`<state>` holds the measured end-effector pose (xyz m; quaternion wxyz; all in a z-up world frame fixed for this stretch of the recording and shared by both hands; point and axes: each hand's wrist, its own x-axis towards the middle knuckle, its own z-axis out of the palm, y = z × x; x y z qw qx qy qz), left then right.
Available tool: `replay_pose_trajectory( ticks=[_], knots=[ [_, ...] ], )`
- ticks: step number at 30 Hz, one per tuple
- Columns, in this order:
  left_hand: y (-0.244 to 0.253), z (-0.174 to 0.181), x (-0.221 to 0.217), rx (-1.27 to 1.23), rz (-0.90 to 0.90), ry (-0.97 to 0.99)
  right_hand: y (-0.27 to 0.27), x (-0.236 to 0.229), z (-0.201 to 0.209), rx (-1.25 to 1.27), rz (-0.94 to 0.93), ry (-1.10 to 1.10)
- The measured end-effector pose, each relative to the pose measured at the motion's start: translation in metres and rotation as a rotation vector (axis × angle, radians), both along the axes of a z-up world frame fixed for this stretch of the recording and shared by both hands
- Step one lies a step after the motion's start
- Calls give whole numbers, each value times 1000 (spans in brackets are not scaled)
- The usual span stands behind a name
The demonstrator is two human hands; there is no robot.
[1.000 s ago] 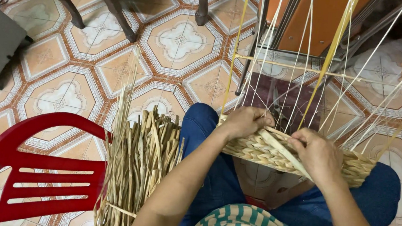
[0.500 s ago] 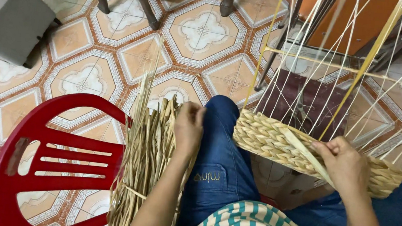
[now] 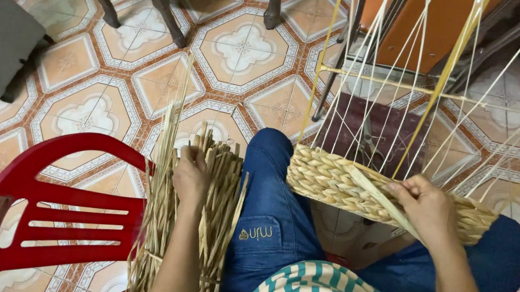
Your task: Weaving dried plant fibers around a wooden frame to create a basket base or mat.
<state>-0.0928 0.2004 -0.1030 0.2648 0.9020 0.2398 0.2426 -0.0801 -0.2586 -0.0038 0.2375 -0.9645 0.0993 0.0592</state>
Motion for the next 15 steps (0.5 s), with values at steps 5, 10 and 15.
replay_pose_trajectory(
  ticks=[5, 10, 15],
  knots=[
    [-74, 83, 6, -724, -279, 6, 5, -20, -2, -42, 87, -421],
    [-168, 107, -25, -609, -795, -12, 51, -31, 4, 807, -6, -35],
    [-189, 108, -41, -606, -997, 99, 37, -29, -55, 1315, -26, -102]
  ],
)
